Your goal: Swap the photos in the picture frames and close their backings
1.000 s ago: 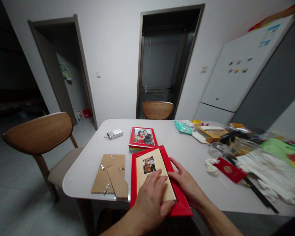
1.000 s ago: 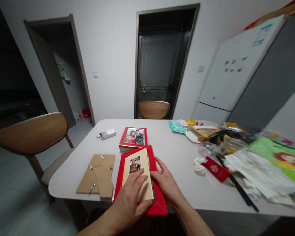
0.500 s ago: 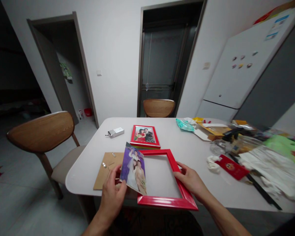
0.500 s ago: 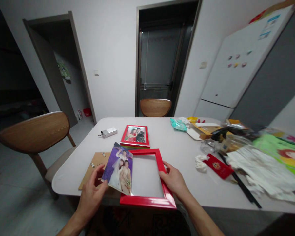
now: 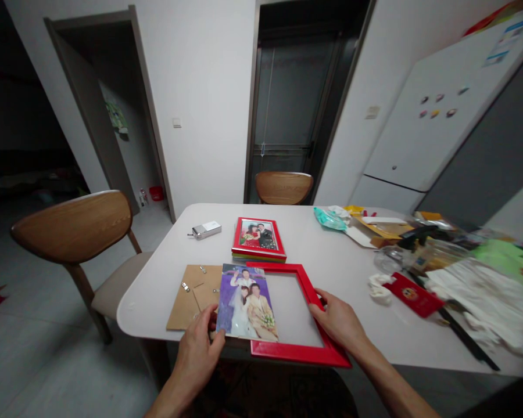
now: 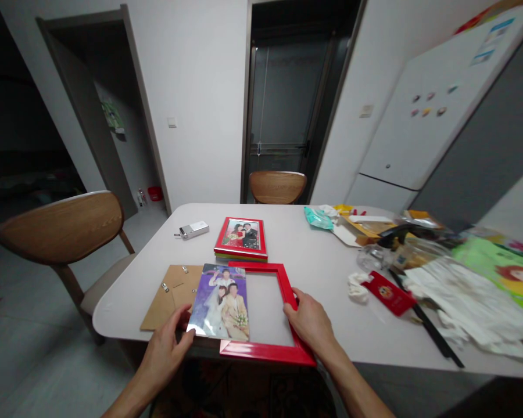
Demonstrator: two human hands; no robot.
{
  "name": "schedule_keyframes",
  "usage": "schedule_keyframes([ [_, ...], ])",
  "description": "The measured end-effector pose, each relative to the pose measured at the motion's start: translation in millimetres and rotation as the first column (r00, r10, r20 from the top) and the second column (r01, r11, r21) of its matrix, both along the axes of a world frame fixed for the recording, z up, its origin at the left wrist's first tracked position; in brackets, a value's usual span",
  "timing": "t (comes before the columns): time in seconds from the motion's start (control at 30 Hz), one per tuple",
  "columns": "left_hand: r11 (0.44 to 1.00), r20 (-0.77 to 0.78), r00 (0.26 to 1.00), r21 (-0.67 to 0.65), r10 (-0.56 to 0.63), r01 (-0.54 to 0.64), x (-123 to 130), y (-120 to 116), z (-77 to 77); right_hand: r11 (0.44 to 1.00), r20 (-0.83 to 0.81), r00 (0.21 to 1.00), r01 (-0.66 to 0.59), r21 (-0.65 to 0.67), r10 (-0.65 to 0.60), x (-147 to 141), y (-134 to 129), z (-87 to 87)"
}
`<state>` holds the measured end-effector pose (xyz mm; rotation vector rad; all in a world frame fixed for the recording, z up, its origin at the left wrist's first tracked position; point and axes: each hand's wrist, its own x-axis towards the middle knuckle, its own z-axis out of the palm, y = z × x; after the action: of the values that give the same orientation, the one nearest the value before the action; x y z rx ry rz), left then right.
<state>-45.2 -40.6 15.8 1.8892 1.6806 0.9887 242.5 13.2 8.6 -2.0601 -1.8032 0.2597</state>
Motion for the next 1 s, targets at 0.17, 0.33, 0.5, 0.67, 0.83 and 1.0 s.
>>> schedule_keyframes([
  [0.17, 0.990, -0.069, 0.997, 0.134, -0.027, 0.036, -1, 0, -0.4, 0.990, 0.078, 0.996, -0.050, 0.129, 0.040, -3, 1, -0.3],
  [0.33, 0.965, -0.162, 0.982, 0.226, -0.098, 0.133, 12, 2, 0.3, 0.963, -0.128, 0.973, -0.159, 0.217, 0.190, -31, 1, 6.5],
  [0.5, 0.944, -0.277, 0.932, 0.166, -0.234, 0.286, 29, 4, -2.9, 0.983, -0.526, 0.835, -0.180, 0.021, 0.164, -62, 9, -0.1],
  [0.67, 0.926, -0.371, 0.883, 0.126, -0.289, 0.356, 38, 8, -10.2, 0.940, -0.862, 0.504, -0.314, -0.131, 0.048, -84, 13, 2.8],
  [0.83, 0.878, -0.298, 0.922, 0.332, -0.248, 0.344, 39, 17, -8.5, 0.944, -0.978, 0.171, -0.324, 0.061, 0.122, -107, -1, 40.7],
  [1.0, 0.846, 0.094, 0.957, 0.496, -0.273, 0.193, 38, 17, 12.3, 0.959, -0.987, 0.066, -0.254, 0.128, 0.149, -115, -10, 52.0],
])
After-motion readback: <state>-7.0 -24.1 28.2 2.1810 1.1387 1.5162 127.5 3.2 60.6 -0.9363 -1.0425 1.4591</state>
